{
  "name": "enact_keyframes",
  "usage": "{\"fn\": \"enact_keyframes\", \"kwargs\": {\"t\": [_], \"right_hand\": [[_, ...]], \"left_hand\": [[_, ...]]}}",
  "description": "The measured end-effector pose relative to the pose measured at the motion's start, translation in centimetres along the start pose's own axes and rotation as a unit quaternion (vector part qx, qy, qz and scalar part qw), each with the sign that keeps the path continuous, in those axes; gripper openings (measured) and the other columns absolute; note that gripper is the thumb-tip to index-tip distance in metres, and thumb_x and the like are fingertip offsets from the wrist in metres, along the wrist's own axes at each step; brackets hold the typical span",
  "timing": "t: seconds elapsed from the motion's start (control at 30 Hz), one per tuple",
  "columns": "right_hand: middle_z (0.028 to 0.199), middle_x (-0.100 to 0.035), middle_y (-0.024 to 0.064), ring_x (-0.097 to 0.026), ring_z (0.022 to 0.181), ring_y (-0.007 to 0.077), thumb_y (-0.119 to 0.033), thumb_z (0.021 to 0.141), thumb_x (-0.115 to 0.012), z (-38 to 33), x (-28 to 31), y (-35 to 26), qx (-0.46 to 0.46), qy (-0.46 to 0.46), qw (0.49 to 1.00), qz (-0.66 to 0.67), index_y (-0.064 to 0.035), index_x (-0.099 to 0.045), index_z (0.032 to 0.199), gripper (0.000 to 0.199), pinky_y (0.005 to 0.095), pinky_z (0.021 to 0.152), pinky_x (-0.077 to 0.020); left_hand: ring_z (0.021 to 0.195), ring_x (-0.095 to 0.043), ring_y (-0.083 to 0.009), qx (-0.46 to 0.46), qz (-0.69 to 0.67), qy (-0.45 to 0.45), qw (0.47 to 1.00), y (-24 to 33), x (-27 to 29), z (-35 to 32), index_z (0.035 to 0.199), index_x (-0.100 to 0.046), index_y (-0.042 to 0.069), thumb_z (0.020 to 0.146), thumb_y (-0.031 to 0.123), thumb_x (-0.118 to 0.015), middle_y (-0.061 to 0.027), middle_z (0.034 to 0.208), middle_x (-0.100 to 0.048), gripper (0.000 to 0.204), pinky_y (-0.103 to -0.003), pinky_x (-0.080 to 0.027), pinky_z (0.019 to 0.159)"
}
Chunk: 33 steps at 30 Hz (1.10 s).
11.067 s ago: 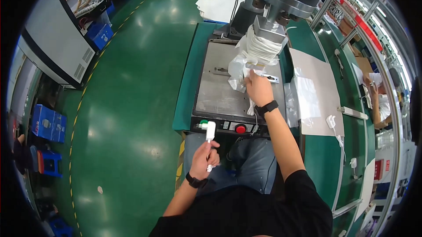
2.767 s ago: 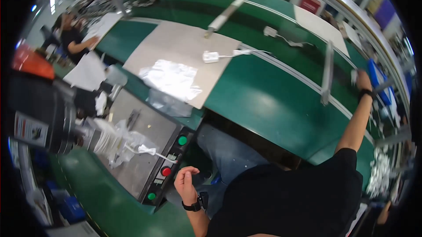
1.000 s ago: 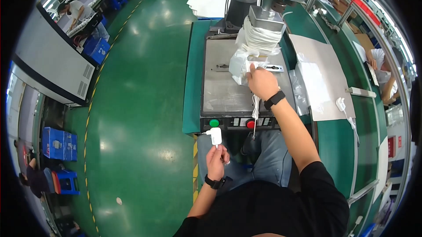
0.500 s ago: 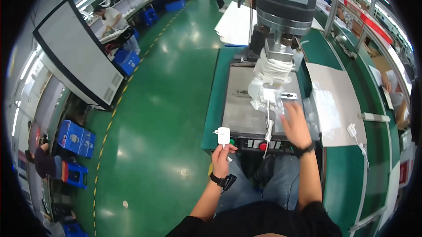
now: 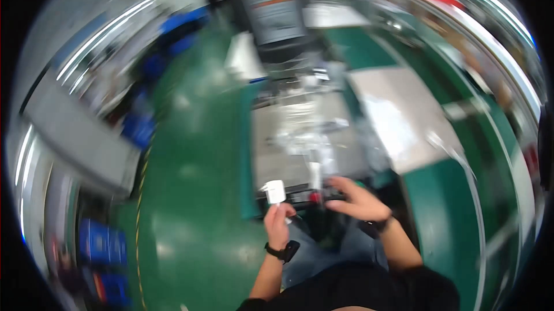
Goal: Operate an assembly machine to join electronic components.
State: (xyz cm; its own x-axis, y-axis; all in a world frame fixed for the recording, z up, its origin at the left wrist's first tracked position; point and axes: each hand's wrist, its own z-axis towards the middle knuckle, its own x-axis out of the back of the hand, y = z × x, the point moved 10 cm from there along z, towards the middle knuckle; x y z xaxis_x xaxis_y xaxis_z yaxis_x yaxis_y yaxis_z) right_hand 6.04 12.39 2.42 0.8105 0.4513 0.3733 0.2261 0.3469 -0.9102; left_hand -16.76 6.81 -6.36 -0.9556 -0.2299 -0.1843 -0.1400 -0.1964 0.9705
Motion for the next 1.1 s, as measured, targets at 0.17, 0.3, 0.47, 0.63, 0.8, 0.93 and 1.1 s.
{"fn": "enact_keyframes", "kwargs": {"t": [0.17,0.3,0.47,0.63,0.8,0.93,1.1], "right_hand": [[0.099,-0.068,0.006,-0.063,0.09,0.0156,-0.019,0.093,-0.071,0.1,3.3,-8.0,0.007,0.002,0.979,0.205,0.0004,-0.058,0.115,0.033,0.0317,0.08,-0.0529],[0.102,-0.064,0.003,-0.061,0.094,0.0119,-0.008,0.086,-0.071,-16.6,21.8,-14.3,0.035,0.276,0.959,0.043,-0.0045,-0.055,0.13,0.047,0.0282,0.078,-0.0516],[0.11,-0.059,-0.0033,-0.05,0.085,0.0053,-0.014,0.097,-0.052,-47.2,34.2,-18.8,-0.15,0.52,0.787,-0.297,-0.0075,-0.047,0.145,0.048,0.0212,0.073,-0.0432],[0.133,-0.062,0.0216,-0.055,0.13,0.0316,0.0,0.091,-0.047,-72.9,40.5,-10.4,-0.467,0.487,0.51,-0.534,-0.0025,-0.056,0.137,0.047,0.0402,0.11,-0.0404],[0.108,-0.071,0.0211,-0.068,0.103,0.0347,-0.018,0.094,-0.06,-72.0,43.7,0.0,-0.518,0.495,0.5,-0.486,-0.0009,-0.07,0.11,0.026,0.0421,0.09,-0.0515],[0.089,-0.067,0.0133,-0.065,0.084,0.0258,-0.017,0.094,-0.061,-42.7,43.9,1.5,-0.18,0.404,0.769,-0.461,0.001,-0.067,0.098,0.019,0.0361,0.078,-0.051],[0.101,-0.064,0.0177,-0.062,0.098,0.0335,-0.016,0.087,-0.065,-16.5,36.6,7.2,0.001,0.192,0.882,-0.429,-0.0024,-0.065,0.093,0.015,0.0432,0.086,-0.0497]], "left_hand": [[0.094,-0.066,-0.0246,-0.098,0.2,-0.332,0.917,5.8,-17.7,-3.2,0.115,-0.065,-0.005,0.101,0.02,-0.052,-0.0139,0.102,-0.07,0.032,-0.036,-0.05,0.089],[0.103,-0.066,-0.0283,-0.22,0.03,-0.338,0.915,10.2,-20.2,-4.9,0.118,-0.064,-0.008,0.098,0.018,-0.057,-0.0158,0.107,-0.071,0.033,-0.038,-0.05,0.096],[0.103,-0.067,-0.0244,-0.055,0.021,-0.434,0.899,2.2,-19.9,-4.6,0.114,-0.066,-0.007,0.099,0.01,-0.054,-0.015,0.107,-0.071,0.026,-0.036,-0.05,0.097],[0.097,-0.068,-0.0218,0.106,0.008,-0.358,0.928,-4.2,-15.4,-4.8,0.112,-0.066,-0.006,0.103,0.011,-0.051,-0.0146,0.104,-0.071,0.025,-0.034,-0.052,0.091],[0.093,-0.069,-0.0204,0.12,0.012,-0.322,0.939,-4.8,-13.0,-5.4,0.112,-0.066,-0.006,0.105,0.011,-0.05,-0.0131,0.099,-0.072,0.025,-0.032,-0.053,0.089],[0.093,-0.069,-0.02,0.127,0.022,-0.293,0.947,-4.4,-12.4,-5.3,0.112,-0.066,-0.006,0.104,0.011,-0.051,-0.013,0.1,-0.072,0.024,-0.032,-0.053,0.089],[0.092,-0.068,-0.0181,0.136,0.038,-0.264,0.954,-3.9,-12.8,-6.4,0.109,-0.067,-0.004,0.104,0.01,-0.053,-0.0116,0.101,-0.072,0.021,-0.031,-0.052,0.088]]}}
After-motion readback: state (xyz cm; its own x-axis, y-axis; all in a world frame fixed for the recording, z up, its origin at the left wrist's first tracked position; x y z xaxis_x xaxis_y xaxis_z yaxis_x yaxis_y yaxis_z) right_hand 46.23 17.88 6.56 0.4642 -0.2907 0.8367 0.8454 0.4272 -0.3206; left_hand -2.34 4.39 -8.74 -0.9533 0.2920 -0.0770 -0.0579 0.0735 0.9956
